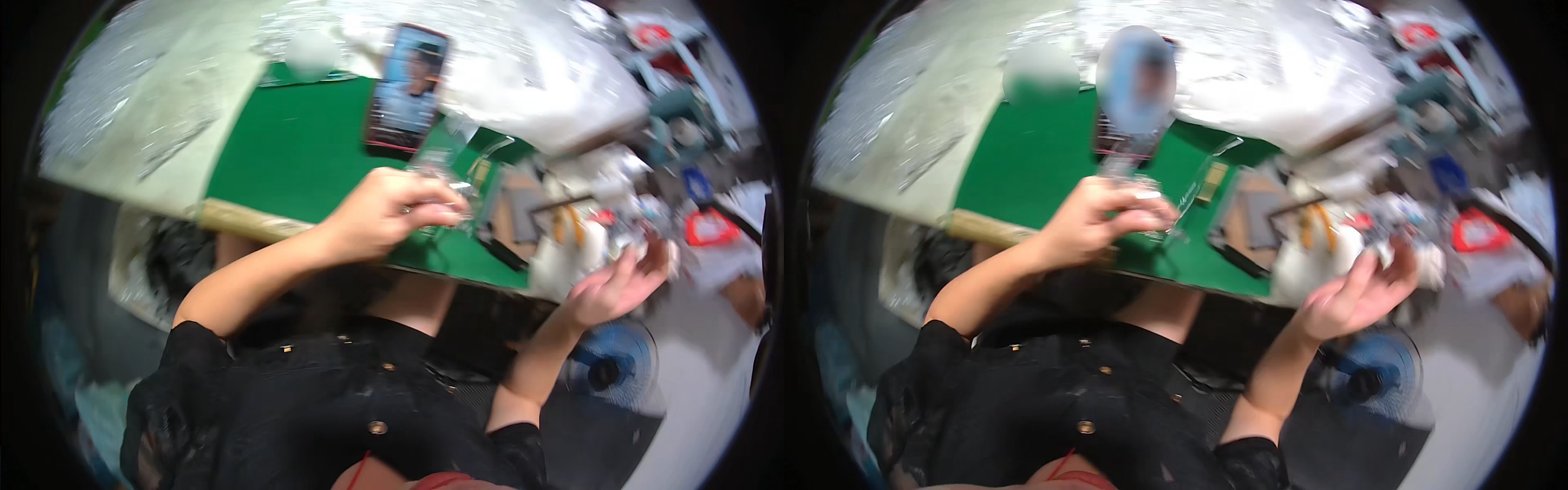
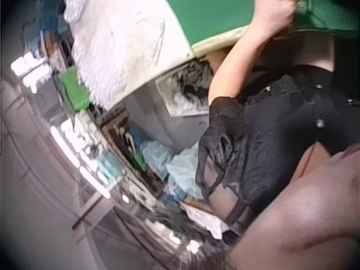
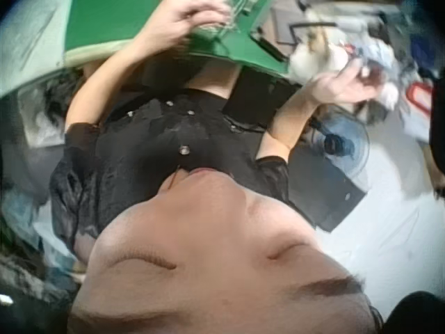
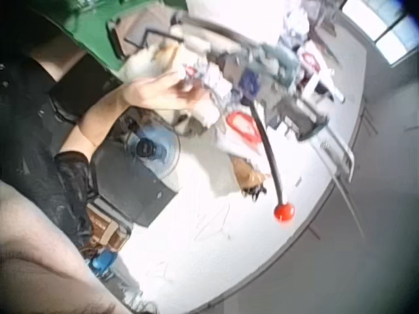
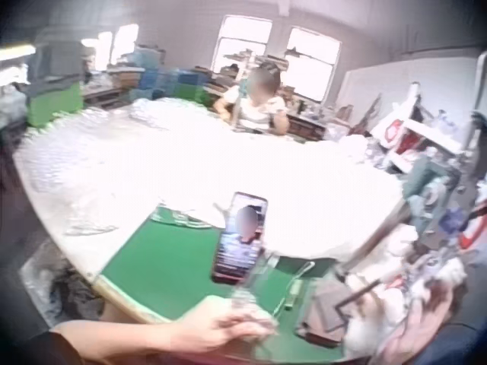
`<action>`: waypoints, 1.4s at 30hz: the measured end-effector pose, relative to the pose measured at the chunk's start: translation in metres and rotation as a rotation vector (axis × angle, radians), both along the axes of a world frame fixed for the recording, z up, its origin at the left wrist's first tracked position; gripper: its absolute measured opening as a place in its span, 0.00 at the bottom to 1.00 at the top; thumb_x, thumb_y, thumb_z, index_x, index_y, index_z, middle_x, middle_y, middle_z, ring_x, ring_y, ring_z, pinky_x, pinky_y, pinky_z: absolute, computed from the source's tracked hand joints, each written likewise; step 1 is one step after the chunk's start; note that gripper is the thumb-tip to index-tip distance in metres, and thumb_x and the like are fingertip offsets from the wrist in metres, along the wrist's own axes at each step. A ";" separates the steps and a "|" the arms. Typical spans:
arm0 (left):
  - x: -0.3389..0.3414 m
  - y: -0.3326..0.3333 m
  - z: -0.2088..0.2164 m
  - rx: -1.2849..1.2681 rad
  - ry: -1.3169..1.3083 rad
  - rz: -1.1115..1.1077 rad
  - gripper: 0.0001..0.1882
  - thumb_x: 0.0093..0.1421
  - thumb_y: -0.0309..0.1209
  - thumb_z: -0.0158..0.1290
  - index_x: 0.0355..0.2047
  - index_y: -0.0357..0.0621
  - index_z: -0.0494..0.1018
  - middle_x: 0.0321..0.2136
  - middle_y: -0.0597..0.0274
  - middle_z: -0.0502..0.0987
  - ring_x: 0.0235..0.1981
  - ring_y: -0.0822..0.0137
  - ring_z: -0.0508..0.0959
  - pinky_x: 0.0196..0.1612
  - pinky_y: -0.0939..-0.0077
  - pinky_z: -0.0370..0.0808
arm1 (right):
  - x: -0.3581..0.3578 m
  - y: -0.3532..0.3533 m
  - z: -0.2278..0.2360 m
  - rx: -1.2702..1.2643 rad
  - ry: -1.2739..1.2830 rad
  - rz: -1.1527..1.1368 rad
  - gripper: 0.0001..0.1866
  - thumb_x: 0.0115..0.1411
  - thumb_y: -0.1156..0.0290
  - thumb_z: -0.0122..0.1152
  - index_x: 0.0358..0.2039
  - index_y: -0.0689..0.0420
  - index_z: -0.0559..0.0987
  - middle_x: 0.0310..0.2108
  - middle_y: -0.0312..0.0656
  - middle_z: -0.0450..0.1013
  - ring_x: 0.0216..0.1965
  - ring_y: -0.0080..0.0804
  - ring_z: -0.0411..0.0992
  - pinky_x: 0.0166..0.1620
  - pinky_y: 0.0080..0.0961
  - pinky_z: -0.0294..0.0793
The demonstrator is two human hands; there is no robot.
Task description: The person repeatedly picks up clear eyeglass frames and uses a small tool to tighten or adjust the hinge screws. They handle multiple frames one at a time, placing each back on the table after adjustment.
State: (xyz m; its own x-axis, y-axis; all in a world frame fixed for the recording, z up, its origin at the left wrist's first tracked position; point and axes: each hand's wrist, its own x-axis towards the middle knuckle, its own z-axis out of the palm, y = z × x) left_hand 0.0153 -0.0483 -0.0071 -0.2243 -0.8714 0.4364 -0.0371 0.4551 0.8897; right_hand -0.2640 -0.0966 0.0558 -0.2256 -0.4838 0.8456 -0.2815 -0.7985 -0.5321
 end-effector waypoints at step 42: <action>0.199 -0.023 0.049 0.380 0.085 0.244 0.21 0.67 0.44 0.44 0.46 0.37 0.70 0.46 0.45 0.76 0.45 0.53 0.78 0.50 0.63 0.75 | 0.081 0.044 -0.091 0.618 0.805 0.303 0.06 0.51 0.80 0.61 0.31 0.60 0.77 0.26 0.43 0.71 0.28 0.37 0.72 0.33 0.28 0.71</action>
State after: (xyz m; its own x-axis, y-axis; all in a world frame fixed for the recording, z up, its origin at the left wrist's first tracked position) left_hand 0.2146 -0.0714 0.0415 0.0302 -0.9961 0.0833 -0.0225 0.0826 0.9963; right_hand -0.1831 -0.0522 -0.0351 0.4937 -0.8234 0.2798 -0.5662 -0.5486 -0.6152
